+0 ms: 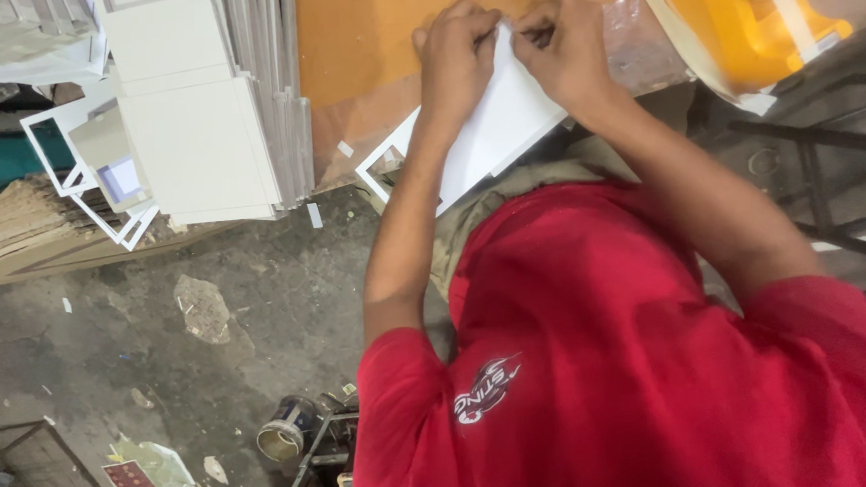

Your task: The person assembles white picture frames by applying clear adhesive tape to the edges of frame pieces and pressing them together. The person repeatedly picks up frame parts, aligns them, and secures them with tape from a dispenser.

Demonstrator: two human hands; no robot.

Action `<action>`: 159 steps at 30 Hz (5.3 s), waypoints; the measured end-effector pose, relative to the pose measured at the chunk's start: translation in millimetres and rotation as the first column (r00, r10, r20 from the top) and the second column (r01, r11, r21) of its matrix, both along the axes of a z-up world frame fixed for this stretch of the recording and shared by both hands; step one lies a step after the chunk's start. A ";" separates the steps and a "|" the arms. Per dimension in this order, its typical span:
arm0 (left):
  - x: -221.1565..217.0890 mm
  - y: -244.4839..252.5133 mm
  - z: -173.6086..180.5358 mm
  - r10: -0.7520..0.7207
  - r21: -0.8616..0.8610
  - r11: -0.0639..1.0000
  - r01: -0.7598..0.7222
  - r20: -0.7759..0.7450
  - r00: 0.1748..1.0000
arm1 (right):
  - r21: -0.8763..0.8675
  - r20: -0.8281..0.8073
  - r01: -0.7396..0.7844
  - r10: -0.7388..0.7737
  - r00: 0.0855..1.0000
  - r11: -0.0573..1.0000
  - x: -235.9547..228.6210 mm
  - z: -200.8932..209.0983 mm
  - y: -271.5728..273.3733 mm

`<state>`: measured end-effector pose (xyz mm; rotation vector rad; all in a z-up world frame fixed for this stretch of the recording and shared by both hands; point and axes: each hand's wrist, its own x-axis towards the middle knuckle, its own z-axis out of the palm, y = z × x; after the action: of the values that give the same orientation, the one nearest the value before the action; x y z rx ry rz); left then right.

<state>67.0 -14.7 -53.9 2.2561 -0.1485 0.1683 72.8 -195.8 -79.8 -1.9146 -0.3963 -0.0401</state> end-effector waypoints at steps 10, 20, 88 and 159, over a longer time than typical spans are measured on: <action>7.9 2.3 -2.4 -0.048 -0.052 0.998 0.047 -0.014 0.999 | -0.024 0.003 -0.084 0.084 0.996 0.996 3.3 19.0 6.3; 11.6 18.6 -19.1 -0.053 -0.266 0.964 0.018 -0.126 0.991 | -0.123 0.179 -0.115 0.136 0.974 0.986 21.4 21.7 21.8; -65.8 -5.8 128.7 -0.740 0.797 0.508 -0.326 0.598 0.309 | -0.070 -0.446 -0.024 -0.010 0.895 0.997 -68.1 163.8 -66.7; -55.6 85.4 -17.1 0.336 -0.030 0.942 -0.335 0.114 0.935 | -0.526 0.063 0.487 -0.539 0.840 0.697 -58.2 43.1 -204.9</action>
<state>11.3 70.7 -71.1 2.2473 0.1786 0.4830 14.6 -400.7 -36.7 -2.5157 0.2496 -0.2313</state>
